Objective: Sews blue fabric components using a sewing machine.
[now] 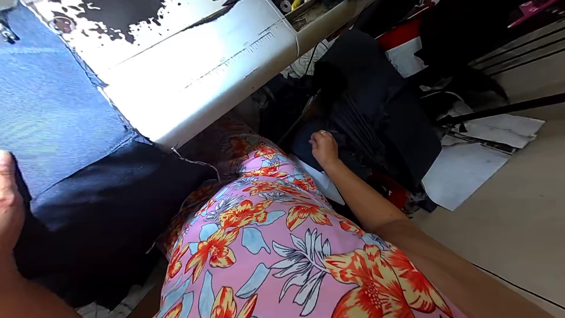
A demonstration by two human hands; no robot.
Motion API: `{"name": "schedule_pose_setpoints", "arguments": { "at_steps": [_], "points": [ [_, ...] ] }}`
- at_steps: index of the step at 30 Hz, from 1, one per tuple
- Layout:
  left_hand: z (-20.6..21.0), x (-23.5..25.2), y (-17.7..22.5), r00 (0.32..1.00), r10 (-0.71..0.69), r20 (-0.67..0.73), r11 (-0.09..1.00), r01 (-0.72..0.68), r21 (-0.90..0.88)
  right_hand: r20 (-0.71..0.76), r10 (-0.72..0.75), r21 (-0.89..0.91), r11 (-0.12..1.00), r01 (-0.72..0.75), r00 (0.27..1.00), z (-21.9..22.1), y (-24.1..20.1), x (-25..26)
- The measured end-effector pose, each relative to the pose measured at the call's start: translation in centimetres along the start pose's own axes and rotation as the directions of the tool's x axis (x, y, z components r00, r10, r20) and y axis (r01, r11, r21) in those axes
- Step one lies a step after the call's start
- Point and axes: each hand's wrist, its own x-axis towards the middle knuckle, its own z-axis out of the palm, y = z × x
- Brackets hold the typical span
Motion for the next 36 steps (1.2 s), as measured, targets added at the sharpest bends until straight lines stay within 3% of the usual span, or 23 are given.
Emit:
{"name": "schedule_pose_setpoints", "arguments": {
  "at_steps": [3, 5, 7, 8, 10, 13, 16, 19, 23, 26, 29, 32, 36],
  "points": [
    [-0.1, -0.2, 4.2, 1.000, -0.026, -0.009, 0.998, 0.026, -0.049, 0.002, -0.018, 0.008, 1.000, 0.018, 1.000, -0.6, -0.1, 0.3],
    [-0.4, -0.6, 6.2, 0.999, 0.003, -0.033, 0.998, -0.005, -0.067, -0.223, -0.176, 0.047, 0.981, 0.191, 0.959, -0.6, 0.5, -0.4],
    [-1.4, -2.1, 9.3, 0.995, 0.014, -0.096, 0.994, -0.024, -0.103, -0.526, -0.399, 0.007, 0.881, 0.472, 0.751, -0.8, 0.4, -0.3],
    [-1.8, -2.8, 10.2, 0.988, 0.038, -0.153, 0.994, -0.053, -0.094, -0.595, -0.460, 0.013, 0.814, 0.581, 0.659, -1.4, -0.7, 0.0],
    [-2.2, -3.2, 10.4, 0.910, 0.247, -0.333, 0.952, -0.292, -0.090, -0.640, -0.535, 0.098, 0.655, 0.749, 0.551, -3.2, -4.4, 0.6],
    [-2.5, -1.5, 7.8, 0.711, 0.582, -0.394, 0.735, -0.668, -0.121, -0.655, -0.629, 0.157, 0.428, 0.890, 0.418, -5.7, -12.4, 1.1],
    [-3.1, -1.6, 10.3, 0.669, 0.658, -0.345, 0.667, -0.731, -0.143, -0.647, -0.699, 0.151, 0.275, 0.950, 0.305, -6.9, -22.1, 0.4],
    [-3.2, -1.2, 11.6, 0.683, 0.684, -0.258, 0.645, -0.731, -0.223, -0.549, -0.768, 0.203, 0.259, 0.944, 0.328, -7.0, -30.4, -0.9],
    [-3.1, -1.3, 11.9, 0.756, 0.622, -0.202, 0.654, -0.644, -0.396, -0.409, -0.813, 0.143, 0.391, 0.909, 0.414, -5.1, -36.2, -1.6],
    [-3.5, -1.2, 11.6, 0.855, 0.499, -0.141, 0.730, -0.502, -0.463, -0.300, -0.823, 0.157, 0.456, 0.876, 0.482, -4.0, -37.3, -1.3],
    [-3.8, -1.0, 12.4, 0.906, 0.396, -0.147, 0.791, -0.418, -0.447, -0.171, -0.811, 0.364, 0.475, 0.801, 0.559, -5.3, -36.6, -0.8],
    [-4.2, 0.2, 12.8, 0.913, 0.375, -0.157, 0.841, -0.407, -0.355, -0.013, -0.768, 0.601, 0.506, 0.619, 0.640, -7.3, -35.5, -0.1],
    [-4.2, 3.4, 14.3, 0.871, 0.443, -0.212, 0.853, -0.483, -0.199, 0.177, -0.681, 0.733, 0.573, 0.367, 0.711, -7.1, -34.9, 1.0]
  ]
}}
